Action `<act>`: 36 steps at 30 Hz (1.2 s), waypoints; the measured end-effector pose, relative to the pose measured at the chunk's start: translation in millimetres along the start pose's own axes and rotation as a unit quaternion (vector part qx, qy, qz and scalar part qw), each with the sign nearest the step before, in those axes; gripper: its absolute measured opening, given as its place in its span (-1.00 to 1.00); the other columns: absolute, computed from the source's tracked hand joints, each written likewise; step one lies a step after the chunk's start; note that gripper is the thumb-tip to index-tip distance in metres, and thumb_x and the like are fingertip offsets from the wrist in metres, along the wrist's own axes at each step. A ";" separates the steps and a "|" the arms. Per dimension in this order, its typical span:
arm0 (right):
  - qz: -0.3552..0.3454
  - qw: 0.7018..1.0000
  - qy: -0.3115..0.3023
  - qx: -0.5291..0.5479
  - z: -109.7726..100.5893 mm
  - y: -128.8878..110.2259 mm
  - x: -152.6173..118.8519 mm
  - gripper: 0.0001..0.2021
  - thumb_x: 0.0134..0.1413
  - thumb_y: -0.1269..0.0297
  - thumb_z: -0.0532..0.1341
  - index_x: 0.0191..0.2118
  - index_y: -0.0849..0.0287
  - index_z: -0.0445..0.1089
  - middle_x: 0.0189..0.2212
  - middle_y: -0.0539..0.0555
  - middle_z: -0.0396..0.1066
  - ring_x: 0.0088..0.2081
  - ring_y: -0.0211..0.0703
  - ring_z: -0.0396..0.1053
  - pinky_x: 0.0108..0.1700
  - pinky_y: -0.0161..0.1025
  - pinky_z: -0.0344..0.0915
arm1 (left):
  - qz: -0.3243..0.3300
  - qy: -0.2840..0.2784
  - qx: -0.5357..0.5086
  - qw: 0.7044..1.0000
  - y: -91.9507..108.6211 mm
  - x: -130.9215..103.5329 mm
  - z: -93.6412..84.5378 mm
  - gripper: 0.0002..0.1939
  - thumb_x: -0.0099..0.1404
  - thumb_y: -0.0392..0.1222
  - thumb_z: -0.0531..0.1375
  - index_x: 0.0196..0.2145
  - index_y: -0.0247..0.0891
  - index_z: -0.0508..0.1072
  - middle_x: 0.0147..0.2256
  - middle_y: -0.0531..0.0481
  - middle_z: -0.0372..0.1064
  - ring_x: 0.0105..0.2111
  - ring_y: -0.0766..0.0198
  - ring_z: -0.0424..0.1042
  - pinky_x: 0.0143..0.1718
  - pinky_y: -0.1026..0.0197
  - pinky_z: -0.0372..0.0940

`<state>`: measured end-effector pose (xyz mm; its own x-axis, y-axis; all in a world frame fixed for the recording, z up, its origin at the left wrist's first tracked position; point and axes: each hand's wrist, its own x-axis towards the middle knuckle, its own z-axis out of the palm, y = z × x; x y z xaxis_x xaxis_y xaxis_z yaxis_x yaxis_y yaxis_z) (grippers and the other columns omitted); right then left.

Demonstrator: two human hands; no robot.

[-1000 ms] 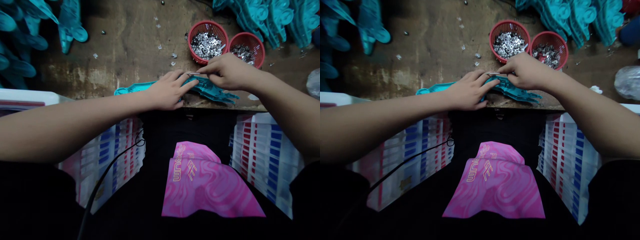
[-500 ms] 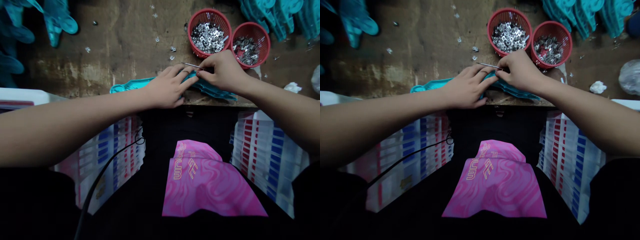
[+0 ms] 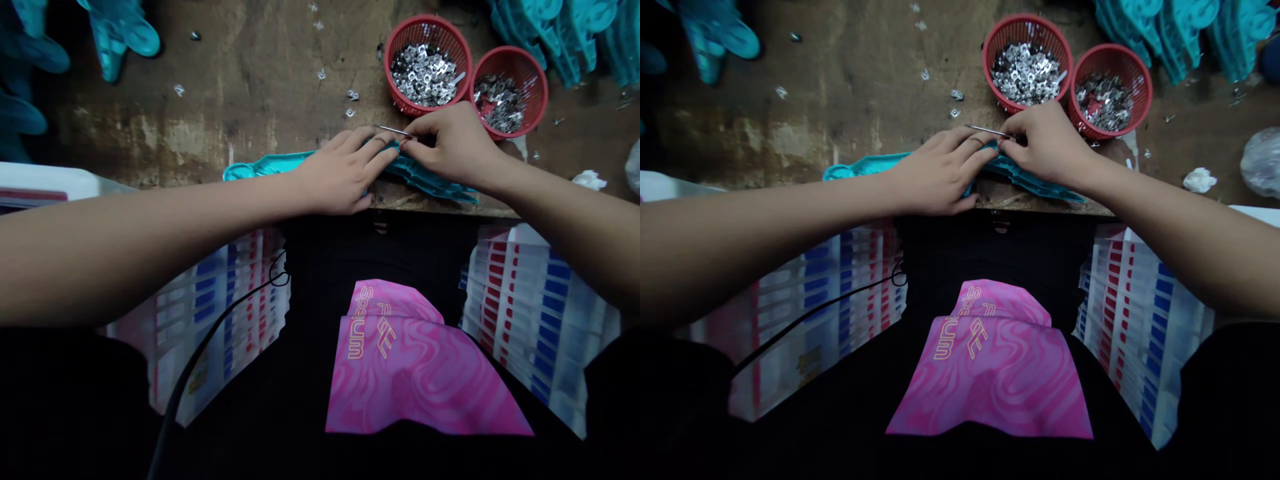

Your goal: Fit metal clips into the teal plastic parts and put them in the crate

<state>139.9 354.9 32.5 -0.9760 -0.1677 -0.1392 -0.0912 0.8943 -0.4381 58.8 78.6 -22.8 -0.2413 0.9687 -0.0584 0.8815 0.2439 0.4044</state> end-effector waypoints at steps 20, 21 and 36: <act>0.075 0.997 -0.006 -0.003 -13.1 -23.3 -0.8 -0.81 0.60 0.37 0.40 -0.16 0.18 0.73 -0.29 0.12 0.65 -0.20 -0.08 0.40 0.00 -0.11 0.24 | 0.029 0.051 0.036 0.998 -0.6 -1.7 1.5 0.16 0.51 0.10 0.44 0.87 -0.37 0.22 0.81 -0.58 0.22 0.79 -0.63 0.23 0.80 -0.56 0.27; 0.073 0.997 -0.005 0.002 -13.4 -23.4 -0.9 -0.80 0.60 0.37 0.39 -0.17 0.17 0.73 -0.30 0.10 0.63 -0.20 -0.09 0.38 0.00 -0.12 0.23 | 0.030 0.051 0.036 0.998 -0.9 -1.4 1.8 0.15 0.52 0.09 0.43 0.87 -0.37 0.22 0.81 -0.58 0.21 0.79 -0.63 0.23 0.80 -0.56 0.27; 0.092 0.994 -0.043 -0.039 -25.3 -21.0 -0.8 -0.82 0.69 0.23 0.43 0.09 0.18 0.80 -0.03 0.20 0.79 -0.14 -0.04 0.53 -0.05 -0.13 0.25 | 0.030 0.056 0.044 0.997 -2.9 -1.1 9.9 0.14 0.48 0.10 0.40 0.85 -0.31 0.24 0.80 -0.48 0.25 0.80 -0.60 0.19 0.81 -0.58 0.28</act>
<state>137.6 346.7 64.3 -0.9572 -0.0305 -0.2877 0.0689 0.9418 -0.3291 60.5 77.3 -32.9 -0.2275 0.9714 0.0677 0.9268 0.1946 0.3213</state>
